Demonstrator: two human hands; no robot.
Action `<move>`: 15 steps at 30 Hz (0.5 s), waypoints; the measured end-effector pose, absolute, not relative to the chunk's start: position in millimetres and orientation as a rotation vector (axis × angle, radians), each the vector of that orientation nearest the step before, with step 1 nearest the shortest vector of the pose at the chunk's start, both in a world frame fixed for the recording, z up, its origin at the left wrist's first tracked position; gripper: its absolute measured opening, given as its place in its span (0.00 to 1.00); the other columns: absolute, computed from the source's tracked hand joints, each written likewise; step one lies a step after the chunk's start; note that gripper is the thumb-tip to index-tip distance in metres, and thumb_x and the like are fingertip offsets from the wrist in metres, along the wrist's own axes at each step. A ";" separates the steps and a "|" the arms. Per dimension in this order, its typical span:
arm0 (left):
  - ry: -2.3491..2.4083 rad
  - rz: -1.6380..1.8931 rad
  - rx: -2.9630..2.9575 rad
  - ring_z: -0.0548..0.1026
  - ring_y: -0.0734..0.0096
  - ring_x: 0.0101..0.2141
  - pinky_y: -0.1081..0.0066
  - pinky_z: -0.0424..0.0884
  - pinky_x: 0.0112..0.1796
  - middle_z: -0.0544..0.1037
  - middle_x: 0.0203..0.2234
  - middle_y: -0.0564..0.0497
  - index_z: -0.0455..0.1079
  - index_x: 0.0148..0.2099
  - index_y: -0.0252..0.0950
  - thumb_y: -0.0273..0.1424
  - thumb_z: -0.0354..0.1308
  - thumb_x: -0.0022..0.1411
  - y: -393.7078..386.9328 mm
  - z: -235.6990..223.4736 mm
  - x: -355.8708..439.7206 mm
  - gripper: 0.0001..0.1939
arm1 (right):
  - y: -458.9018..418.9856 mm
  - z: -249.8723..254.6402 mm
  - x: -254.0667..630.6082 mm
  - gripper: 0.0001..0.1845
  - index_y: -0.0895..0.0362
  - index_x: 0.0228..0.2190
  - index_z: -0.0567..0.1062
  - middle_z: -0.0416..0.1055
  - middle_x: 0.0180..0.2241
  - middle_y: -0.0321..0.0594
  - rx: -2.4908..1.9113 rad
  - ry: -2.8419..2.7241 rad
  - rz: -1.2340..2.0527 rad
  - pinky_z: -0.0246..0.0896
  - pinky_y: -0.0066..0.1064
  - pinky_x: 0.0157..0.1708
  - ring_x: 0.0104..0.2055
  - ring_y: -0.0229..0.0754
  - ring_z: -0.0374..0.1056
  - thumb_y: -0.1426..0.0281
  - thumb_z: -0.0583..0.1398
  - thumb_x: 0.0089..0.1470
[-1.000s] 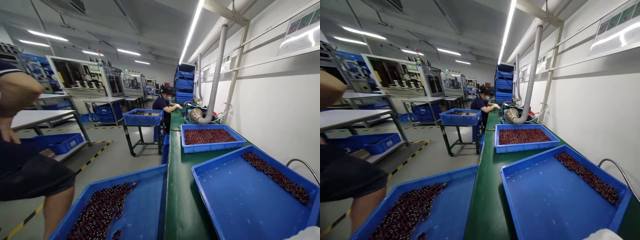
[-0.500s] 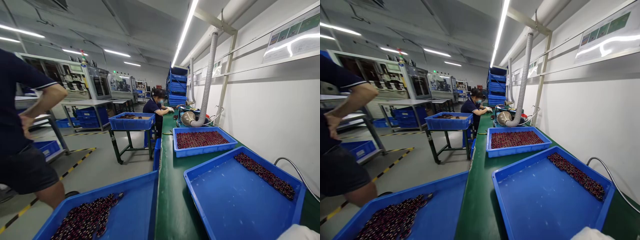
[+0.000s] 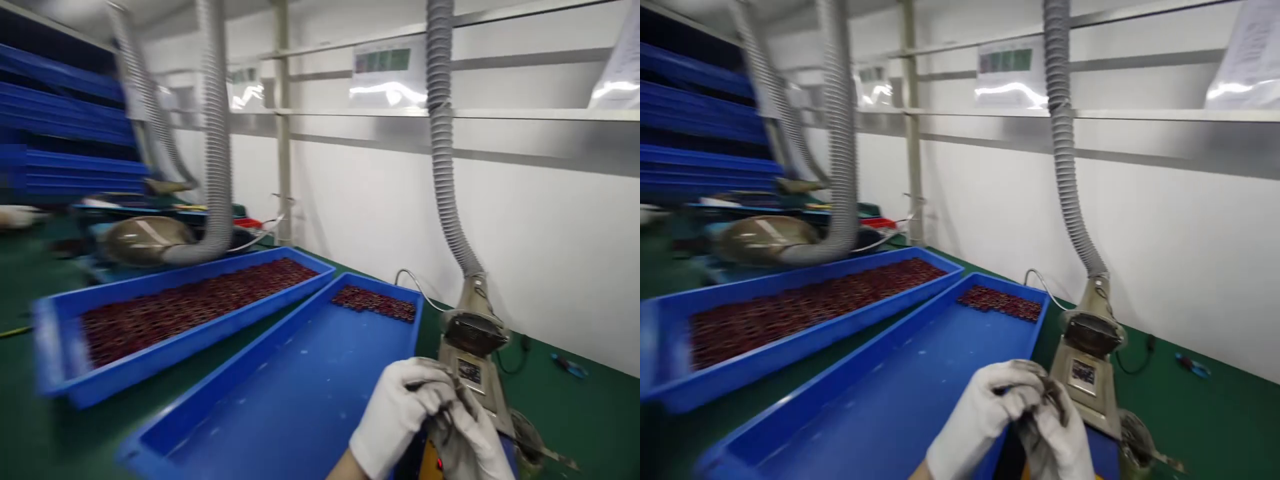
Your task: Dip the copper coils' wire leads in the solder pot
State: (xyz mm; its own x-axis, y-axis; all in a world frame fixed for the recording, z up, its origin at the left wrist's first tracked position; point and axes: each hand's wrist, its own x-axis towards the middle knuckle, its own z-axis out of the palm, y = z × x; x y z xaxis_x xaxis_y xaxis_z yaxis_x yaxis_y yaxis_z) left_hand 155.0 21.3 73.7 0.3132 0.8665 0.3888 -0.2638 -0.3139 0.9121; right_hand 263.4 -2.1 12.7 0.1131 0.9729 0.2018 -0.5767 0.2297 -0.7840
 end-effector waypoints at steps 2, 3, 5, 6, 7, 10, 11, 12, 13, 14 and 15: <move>0.629 1.332 1.412 0.75 0.67 0.28 0.74 0.70 0.31 0.79 0.23 0.49 0.75 0.21 0.36 0.23 0.56 0.42 26.3 69.6 157.5 0.07 | -10.0 23.1 274.6 0.16 0.53 0.32 0.75 0.75 0.28 0.37 -0.574 -0.691 1.371 0.66 0.34 0.32 0.27 0.38 0.70 0.67 0.68 0.36; 0.648 1.366 1.391 0.75 0.67 0.28 0.73 0.71 0.32 0.79 0.24 0.49 0.75 0.22 0.36 0.24 0.56 0.42 28.5 68.3 156.4 0.06 | -12.4 28.5 277.5 0.17 0.53 0.30 0.75 0.75 0.26 0.36 -0.559 -0.632 1.440 0.66 0.34 0.32 0.26 0.38 0.70 0.68 0.69 0.33; 0.692 1.429 1.348 0.75 0.66 0.30 0.72 0.71 0.33 0.80 0.27 0.48 0.75 0.24 0.36 0.28 0.56 0.44 31.4 67.6 151.7 0.06 | -15.1 37.7 279.3 0.15 0.53 0.29 0.75 0.75 0.25 0.35 -0.516 -0.573 1.535 0.66 0.35 0.32 0.26 0.38 0.71 0.68 0.69 0.34; 0.707 1.436 1.347 0.75 0.64 0.33 0.71 0.72 0.35 0.80 0.30 0.47 0.75 0.26 0.36 0.30 0.57 0.44 31.5 67.8 149.6 0.07 | -16.0 40.8 278.9 0.13 0.53 0.30 0.75 0.75 0.26 0.36 -0.494 -0.566 1.552 0.66 0.36 0.33 0.27 0.39 0.71 0.68 0.68 0.37; 0.731 1.417 1.386 0.75 0.62 0.35 0.68 0.71 0.38 0.79 0.33 0.46 0.75 0.29 0.36 0.30 0.58 0.43 30.4 67.9 148.5 0.08 | -16.7 42.7 278.0 0.12 0.54 0.31 0.75 0.75 0.28 0.38 -0.463 -0.568 1.557 0.66 0.36 0.34 0.29 0.40 0.71 0.67 0.67 0.39; 0.833 1.239 1.697 0.71 0.58 0.44 0.60 0.66 0.47 0.75 0.43 0.48 0.73 0.42 0.41 0.25 0.62 0.37 22.6 66.8 152.6 0.24 | -18.8 42.9 274.9 0.11 0.55 0.32 0.76 0.76 0.31 0.40 -0.355 -0.551 1.538 0.65 0.37 0.38 0.32 0.41 0.71 0.65 0.64 0.42; 0.860 1.197 1.817 0.69 0.58 0.46 0.59 0.64 0.49 0.74 0.45 0.49 0.71 0.44 0.44 0.24 0.61 0.38 19.6 65.9 155.5 0.26 | -19.5 42.3 274.2 0.11 0.55 0.31 0.76 0.76 0.32 0.39 -0.327 -0.529 1.536 0.64 0.36 0.39 0.34 0.41 0.70 0.65 0.65 0.42; 0.867 1.188 1.914 0.69 0.60 0.47 0.58 0.63 0.49 0.73 0.45 0.50 0.70 0.44 0.46 0.24 0.60 0.40 17.0 65.1 158.2 0.25 | -20.1 41.9 273.7 0.11 0.54 0.30 0.77 0.76 0.32 0.38 -0.309 -0.503 1.536 0.64 0.34 0.39 0.35 0.40 0.70 0.65 0.65 0.40; 0.856 1.210 1.967 0.69 0.60 0.47 0.59 0.64 0.49 0.74 0.45 0.50 0.71 0.44 0.46 0.25 0.60 0.43 15.0 64.7 160.4 0.22 | -20.9 42.0 273.5 0.11 0.54 0.29 0.77 0.76 0.32 0.37 -0.303 -0.478 1.547 0.63 0.33 0.39 0.35 0.40 0.70 0.66 0.66 0.39; 0.830 1.237 1.985 0.69 0.61 0.46 0.60 0.65 0.48 0.74 0.44 0.49 0.72 0.42 0.46 0.26 0.60 0.44 13.8 64.9 161.8 0.19 | -21.6 42.7 273.4 0.11 0.54 0.29 0.77 0.76 0.31 0.37 -0.305 -0.463 1.565 0.63 0.32 0.39 0.34 0.39 0.70 0.66 0.66 0.39; 0.800 1.257 1.968 0.70 0.61 0.44 0.61 0.66 0.47 0.75 0.42 0.48 0.73 0.40 0.45 0.27 0.60 0.44 13.4 65.6 162.4 0.17 | -22.5 43.9 273.3 0.11 0.54 0.29 0.77 0.75 0.31 0.37 -0.310 -0.463 1.584 0.64 0.31 0.38 0.33 0.38 0.70 0.67 0.66 0.39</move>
